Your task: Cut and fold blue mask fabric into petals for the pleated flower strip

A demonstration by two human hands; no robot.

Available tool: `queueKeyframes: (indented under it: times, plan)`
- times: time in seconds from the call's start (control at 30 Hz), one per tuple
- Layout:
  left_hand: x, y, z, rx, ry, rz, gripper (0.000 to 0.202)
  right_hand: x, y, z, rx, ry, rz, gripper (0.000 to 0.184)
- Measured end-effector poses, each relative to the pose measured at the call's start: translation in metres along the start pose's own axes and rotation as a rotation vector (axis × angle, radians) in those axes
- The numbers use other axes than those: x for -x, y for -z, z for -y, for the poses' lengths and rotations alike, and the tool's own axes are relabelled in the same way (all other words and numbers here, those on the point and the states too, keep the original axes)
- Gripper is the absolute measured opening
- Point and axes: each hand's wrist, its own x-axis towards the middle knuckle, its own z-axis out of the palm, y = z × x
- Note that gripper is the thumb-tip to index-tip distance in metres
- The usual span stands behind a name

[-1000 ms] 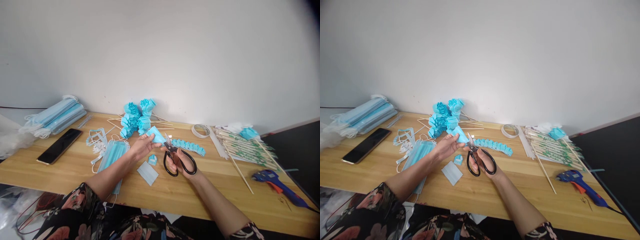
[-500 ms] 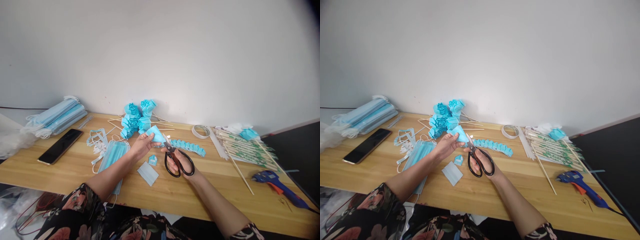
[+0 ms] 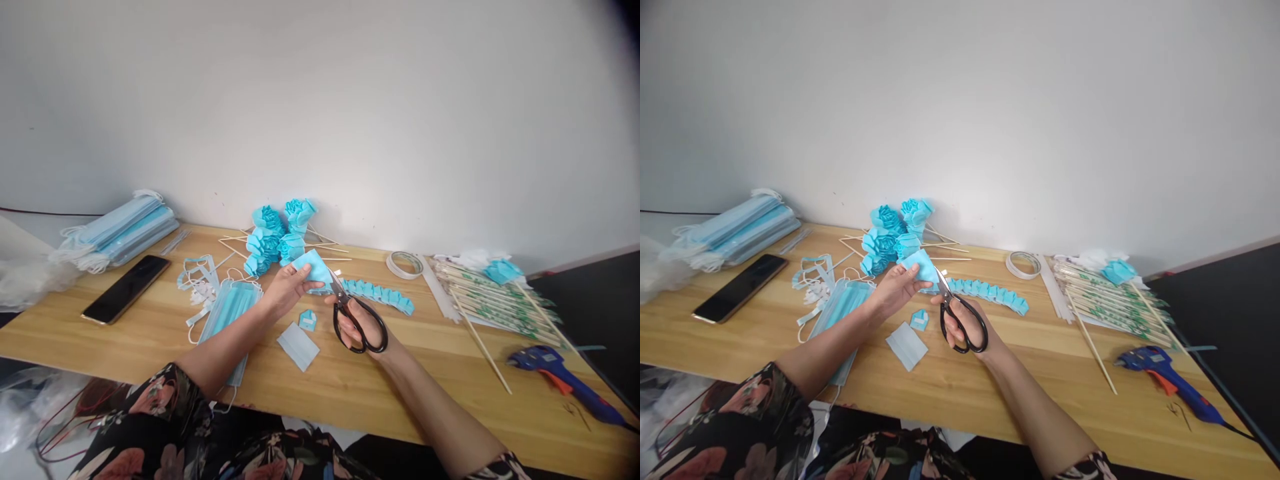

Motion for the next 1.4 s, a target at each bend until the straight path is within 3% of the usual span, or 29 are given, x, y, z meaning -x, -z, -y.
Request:
queueKeyframes:
  times: [0.3, 0.5, 0.83, 1.17, 1.4]
  plan:
    - [0.000, 0.001, 0.000, -0.087, 0.001, -0.007, 0.031, 0.003, 0.002, 0.005, -0.026, -0.031, 0.142, 0.073]
    - [0.000, 0.002, 0.000, -0.132, -0.026, 0.008, 0.033, 0.004, -0.006, 0.013, 0.028, -0.015, 0.215, 0.072]
    - [0.000, 0.003, 0.001, -0.169, -0.046, 0.015, 0.030, 0.005, -0.008, 0.019, 0.132, 0.001, 0.190, 0.073]
    - [0.008, -0.003, 0.011, -0.253, 0.028, 0.111, 0.036, 0.005, -0.006, 0.016, 0.136, 0.008, 0.176, 0.069]
    - [0.011, -0.008, 0.015, -0.164, 0.067, 0.070, 0.037, 0.003, -0.007, 0.011, 0.095, 0.038, 0.103, 0.069]
